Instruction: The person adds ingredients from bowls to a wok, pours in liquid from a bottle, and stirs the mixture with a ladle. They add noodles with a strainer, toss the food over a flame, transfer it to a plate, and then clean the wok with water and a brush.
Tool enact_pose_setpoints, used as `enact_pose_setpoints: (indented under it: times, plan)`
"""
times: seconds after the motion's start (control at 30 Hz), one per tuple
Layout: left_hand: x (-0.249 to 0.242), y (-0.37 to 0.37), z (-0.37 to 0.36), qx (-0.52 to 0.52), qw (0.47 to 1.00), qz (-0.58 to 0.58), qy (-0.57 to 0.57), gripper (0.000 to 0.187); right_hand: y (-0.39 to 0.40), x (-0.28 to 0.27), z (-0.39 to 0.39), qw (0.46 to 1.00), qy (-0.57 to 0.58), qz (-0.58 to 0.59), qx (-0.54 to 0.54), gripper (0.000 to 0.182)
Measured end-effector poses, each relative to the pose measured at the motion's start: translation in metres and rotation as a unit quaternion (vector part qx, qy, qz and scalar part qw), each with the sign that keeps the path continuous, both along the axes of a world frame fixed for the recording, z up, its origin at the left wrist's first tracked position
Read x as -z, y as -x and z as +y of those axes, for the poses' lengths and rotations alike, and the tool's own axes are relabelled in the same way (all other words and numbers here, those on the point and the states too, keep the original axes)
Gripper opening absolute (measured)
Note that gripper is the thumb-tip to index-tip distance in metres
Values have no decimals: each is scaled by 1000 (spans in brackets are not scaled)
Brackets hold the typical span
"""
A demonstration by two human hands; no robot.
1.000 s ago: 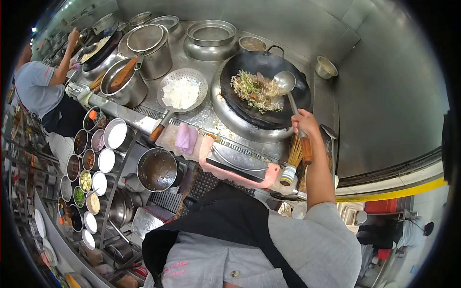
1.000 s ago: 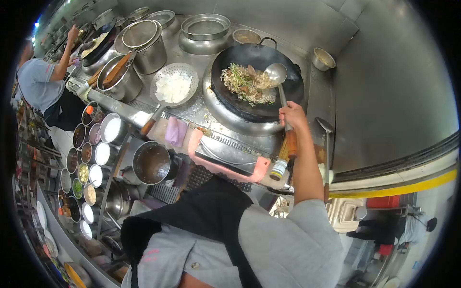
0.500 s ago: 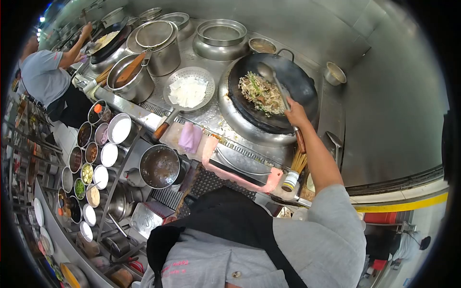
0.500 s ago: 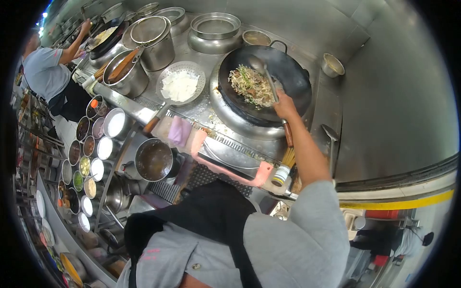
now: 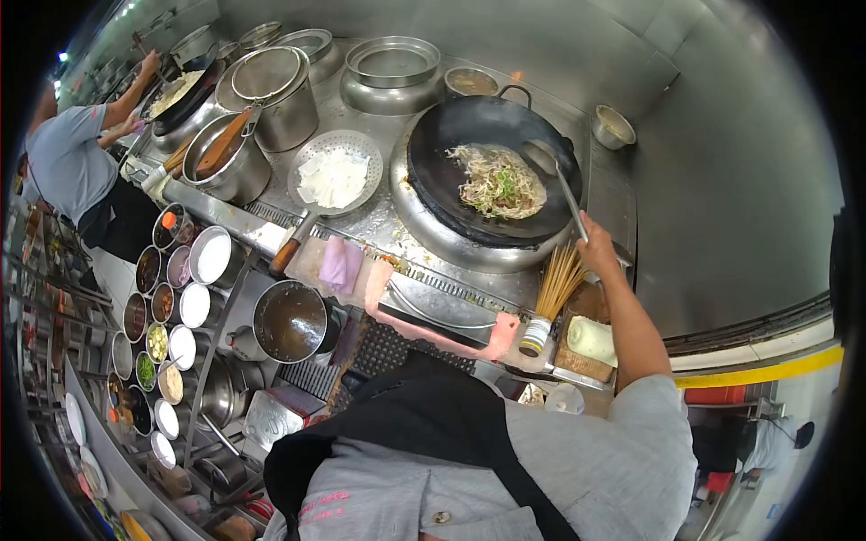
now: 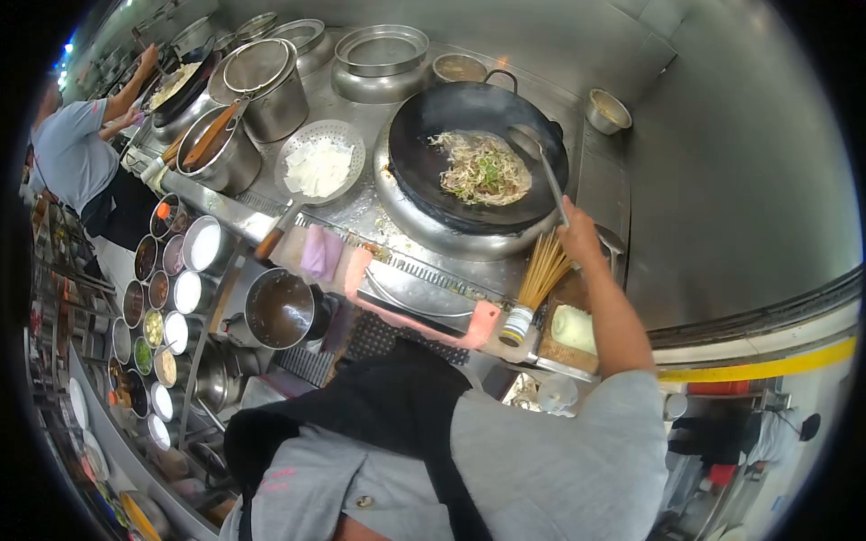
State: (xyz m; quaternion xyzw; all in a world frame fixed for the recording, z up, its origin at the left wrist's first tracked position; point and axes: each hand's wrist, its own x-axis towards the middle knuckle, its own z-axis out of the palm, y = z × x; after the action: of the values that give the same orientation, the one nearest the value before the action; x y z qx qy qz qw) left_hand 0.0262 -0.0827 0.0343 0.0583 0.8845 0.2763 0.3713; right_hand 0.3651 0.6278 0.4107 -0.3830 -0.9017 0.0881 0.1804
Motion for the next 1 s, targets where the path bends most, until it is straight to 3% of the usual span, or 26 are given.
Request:
enact_pose_setpoints:
  times: [0.03,0.1,0.13,0.17,0.2,0.27,0.37,0.47,0.57,0.6,0.7,0.8,0.9,1.0]
  plan:
    - [1,1,1,0,1000,1,-2,31,2,18,0,1000,-10,20,-7,72]
    - [2,2,2,2,1000,5,-8,31,20,14,-18,977,185,103,27,65]
    - [3,5,3,4,1000,9,-12,31,44,-20,-47,907,382,164,66,58]
    - [6,5,5,6,1000,12,-19,30,56,-38,-63,794,559,217,101,52]
    - [9,6,8,4,999,14,-30,30,54,-30,-58,685,654,310,85,44]
    - [18,5,18,-21,996,25,-78,29,55,-6,-42,414,784,460,44,29]
    - [15,3,21,-9,997,4,-72,26,55,11,-44,223,841,493,-19,16]
    - [7,0,25,3,999,2,-38,26,68,-21,-67,383,763,518,48,18]
    - [7,-8,24,3,1000,-4,-24,25,64,-51,-71,569,690,446,25,17]
    - [7,-11,25,3,1000,-6,-23,25,66,-53,-71,720,599,347,45,36]
    - [5,-17,27,1,1000,-10,-18,25,68,-56,-78,852,442,272,66,59]
    - [6,-24,27,-1,1000,-16,-15,24,64,-63,-72,899,379,205,79,71]
    - [5,-31,24,-9,1000,-16,-13,24,60,-73,-80,874,411,254,53,68]
    - [5,-38,18,-13,1000,-20,-9,23,66,-87,-105,865,456,208,-2,68]
